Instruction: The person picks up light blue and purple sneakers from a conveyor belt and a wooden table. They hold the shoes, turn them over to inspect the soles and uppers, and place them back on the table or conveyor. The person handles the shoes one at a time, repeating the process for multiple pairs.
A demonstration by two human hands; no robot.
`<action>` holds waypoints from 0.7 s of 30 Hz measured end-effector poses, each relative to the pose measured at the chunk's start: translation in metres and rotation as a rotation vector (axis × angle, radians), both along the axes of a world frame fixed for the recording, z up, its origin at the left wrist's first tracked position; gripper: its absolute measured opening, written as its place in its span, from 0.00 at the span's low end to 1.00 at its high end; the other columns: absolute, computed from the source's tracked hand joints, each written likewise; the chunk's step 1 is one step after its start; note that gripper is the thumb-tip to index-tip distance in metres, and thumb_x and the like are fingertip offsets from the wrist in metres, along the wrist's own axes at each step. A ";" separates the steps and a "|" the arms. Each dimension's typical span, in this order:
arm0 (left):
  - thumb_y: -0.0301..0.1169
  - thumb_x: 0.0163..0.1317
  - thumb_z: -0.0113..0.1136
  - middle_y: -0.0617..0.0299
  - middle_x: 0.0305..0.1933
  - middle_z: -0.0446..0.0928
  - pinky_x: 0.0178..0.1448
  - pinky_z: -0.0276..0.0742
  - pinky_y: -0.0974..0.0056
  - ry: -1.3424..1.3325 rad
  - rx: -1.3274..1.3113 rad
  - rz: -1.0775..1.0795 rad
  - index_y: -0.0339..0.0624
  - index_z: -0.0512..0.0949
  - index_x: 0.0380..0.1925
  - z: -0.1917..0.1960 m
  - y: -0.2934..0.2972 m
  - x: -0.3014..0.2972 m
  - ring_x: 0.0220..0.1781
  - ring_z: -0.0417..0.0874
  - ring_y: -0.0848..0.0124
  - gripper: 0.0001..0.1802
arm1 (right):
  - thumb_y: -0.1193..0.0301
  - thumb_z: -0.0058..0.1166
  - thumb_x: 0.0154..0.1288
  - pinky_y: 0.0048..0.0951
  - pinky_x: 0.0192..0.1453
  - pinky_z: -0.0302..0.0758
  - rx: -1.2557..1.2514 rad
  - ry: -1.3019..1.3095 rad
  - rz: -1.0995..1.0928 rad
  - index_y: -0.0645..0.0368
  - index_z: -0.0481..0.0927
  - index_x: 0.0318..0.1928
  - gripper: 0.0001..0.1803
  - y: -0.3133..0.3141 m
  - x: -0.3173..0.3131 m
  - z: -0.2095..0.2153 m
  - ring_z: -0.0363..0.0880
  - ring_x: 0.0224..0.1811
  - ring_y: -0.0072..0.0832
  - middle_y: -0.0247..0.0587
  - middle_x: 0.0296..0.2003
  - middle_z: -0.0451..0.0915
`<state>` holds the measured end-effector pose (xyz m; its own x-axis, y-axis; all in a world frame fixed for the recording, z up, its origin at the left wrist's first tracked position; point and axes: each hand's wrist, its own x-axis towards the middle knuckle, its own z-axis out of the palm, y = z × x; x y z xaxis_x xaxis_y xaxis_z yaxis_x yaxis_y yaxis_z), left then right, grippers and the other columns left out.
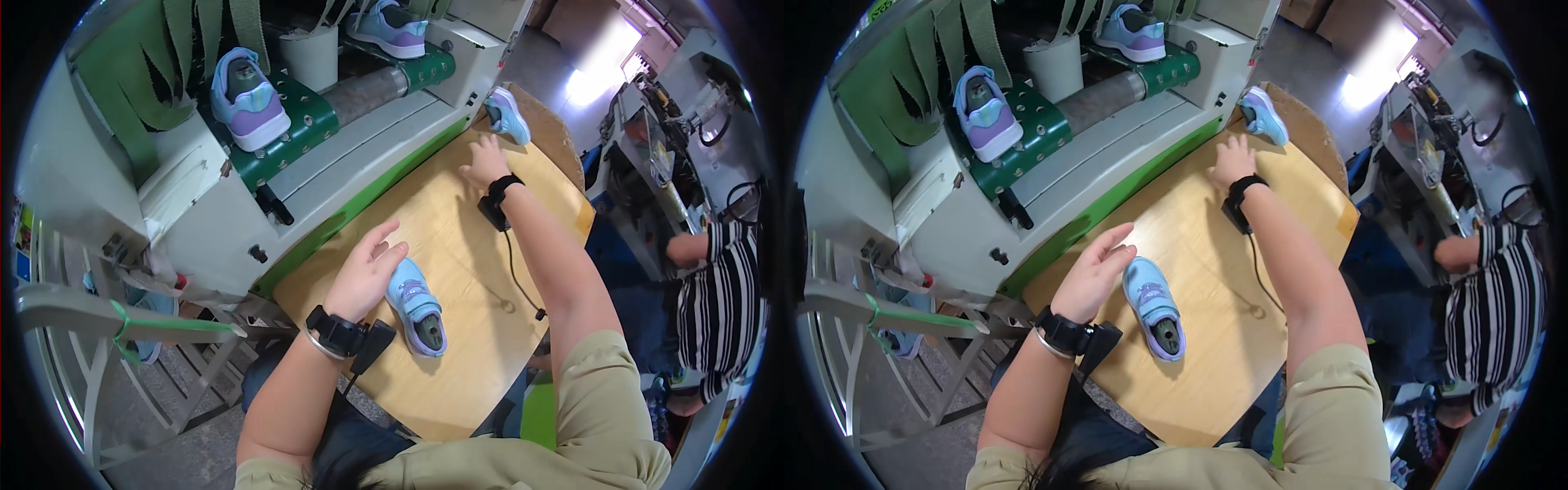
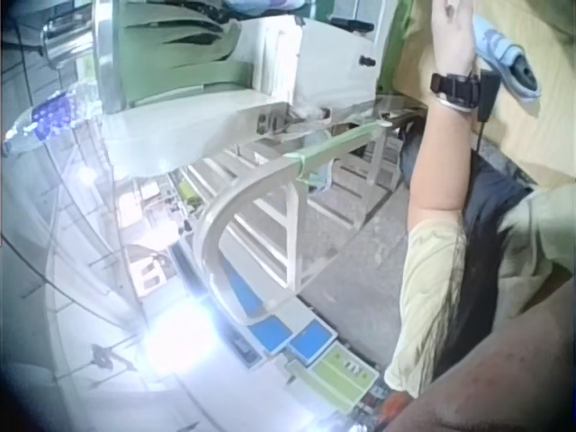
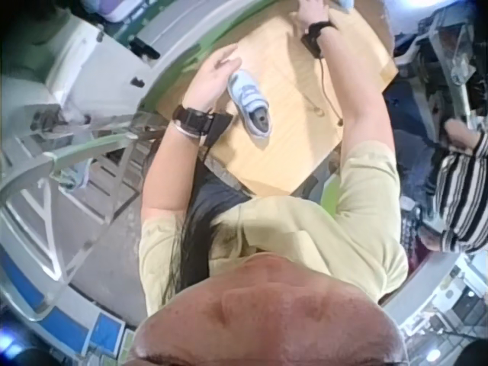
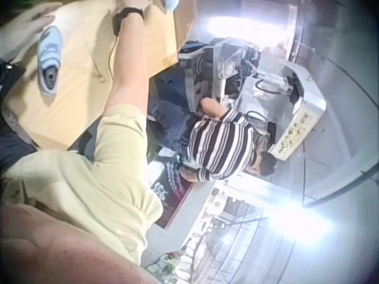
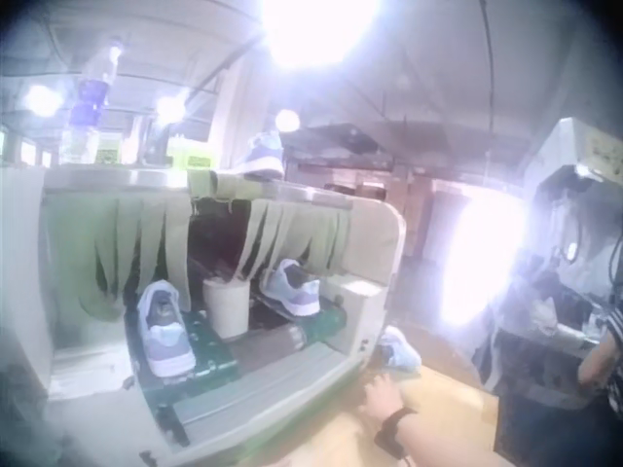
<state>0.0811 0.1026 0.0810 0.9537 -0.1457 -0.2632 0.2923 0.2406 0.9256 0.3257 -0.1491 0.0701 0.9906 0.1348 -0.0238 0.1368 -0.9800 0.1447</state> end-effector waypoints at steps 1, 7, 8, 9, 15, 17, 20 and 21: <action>0.37 0.74 0.58 0.51 0.70 0.71 0.74 0.65 0.62 0.012 0.011 -0.016 0.35 0.66 0.72 -0.002 0.001 0.000 0.69 0.73 0.66 0.31 | 0.60 0.64 0.63 0.58 0.80 0.54 -0.016 -0.039 -0.024 0.54 0.69 0.71 0.37 -0.008 0.010 -0.003 0.49 0.81 0.52 0.51 0.76 0.59; 0.37 0.74 0.59 0.52 0.72 0.69 0.78 0.61 0.54 -0.039 0.117 -0.040 0.43 0.69 0.70 -0.015 0.001 0.004 0.78 0.63 0.53 0.28 | 0.58 0.69 0.56 0.57 0.81 0.53 0.214 -0.338 -0.285 0.47 0.50 0.79 0.54 -0.082 0.088 -0.024 0.46 0.82 0.51 0.45 0.79 0.53; 0.37 0.74 0.59 0.52 0.72 0.69 0.77 0.61 0.54 -0.035 0.123 -0.039 0.43 0.69 0.70 -0.016 0.001 0.003 0.78 0.63 0.53 0.28 | 0.57 0.70 0.55 0.58 0.81 0.52 0.268 -0.341 -0.320 0.45 0.46 0.80 0.59 -0.088 0.097 -0.023 0.44 0.83 0.51 0.41 0.80 0.50; 0.37 0.73 0.60 0.53 0.72 0.69 0.77 0.62 0.54 -0.030 0.134 -0.027 0.43 0.69 0.70 -0.014 0.003 0.001 0.78 0.63 0.53 0.28 | 0.56 0.71 0.54 0.59 0.81 0.51 0.273 -0.297 -0.319 0.42 0.43 0.81 0.61 -0.080 0.102 -0.016 0.42 0.83 0.50 0.38 0.81 0.47; 0.38 0.74 0.60 0.53 0.74 0.67 0.75 0.65 0.53 -0.030 0.215 -0.059 0.45 0.71 0.68 -0.015 -0.003 0.008 0.78 0.63 0.53 0.26 | 0.51 0.59 0.62 0.54 0.75 0.59 0.345 -0.257 -0.179 0.45 0.64 0.74 0.41 -0.104 0.129 -0.025 0.71 0.69 0.48 0.47 0.67 0.73; 0.38 0.74 0.60 0.52 0.75 0.67 0.74 0.66 0.54 -0.020 0.237 -0.013 0.45 0.71 0.68 -0.016 0.003 0.005 0.78 0.63 0.54 0.26 | 0.47 0.53 0.66 0.50 0.69 0.66 0.311 -0.304 -0.104 0.49 0.80 0.63 0.31 -0.058 0.102 -0.001 0.81 0.59 0.45 0.52 0.54 0.84; 0.39 0.73 0.61 0.51 0.74 0.67 0.71 0.68 0.56 -0.067 0.241 -0.028 0.43 0.72 0.66 -0.018 -0.002 0.007 0.76 0.66 0.56 0.25 | 0.41 0.46 0.70 0.50 0.62 0.71 0.593 -0.534 -0.193 0.48 0.87 0.52 0.29 -0.095 0.094 0.001 0.83 0.50 0.46 0.54 0.51 0.84; 0.39 0.72 0.61 0.49 0.74 0.67 0.70 0.70 0.58 -0.091 0.240 -0.030 0.42 0.73 0.65 -0.018 -0.003 0.007 0.75 0.68 0.57 0.25 | 0.40 0.46 0.70 0.50 0.64 0.70 0.524 -0.545 -0.161 0.48 0.86 0.54 0.30 -0.105 0.095 -0.005 0.82 0.51 0.49 0.55 0.56 0.80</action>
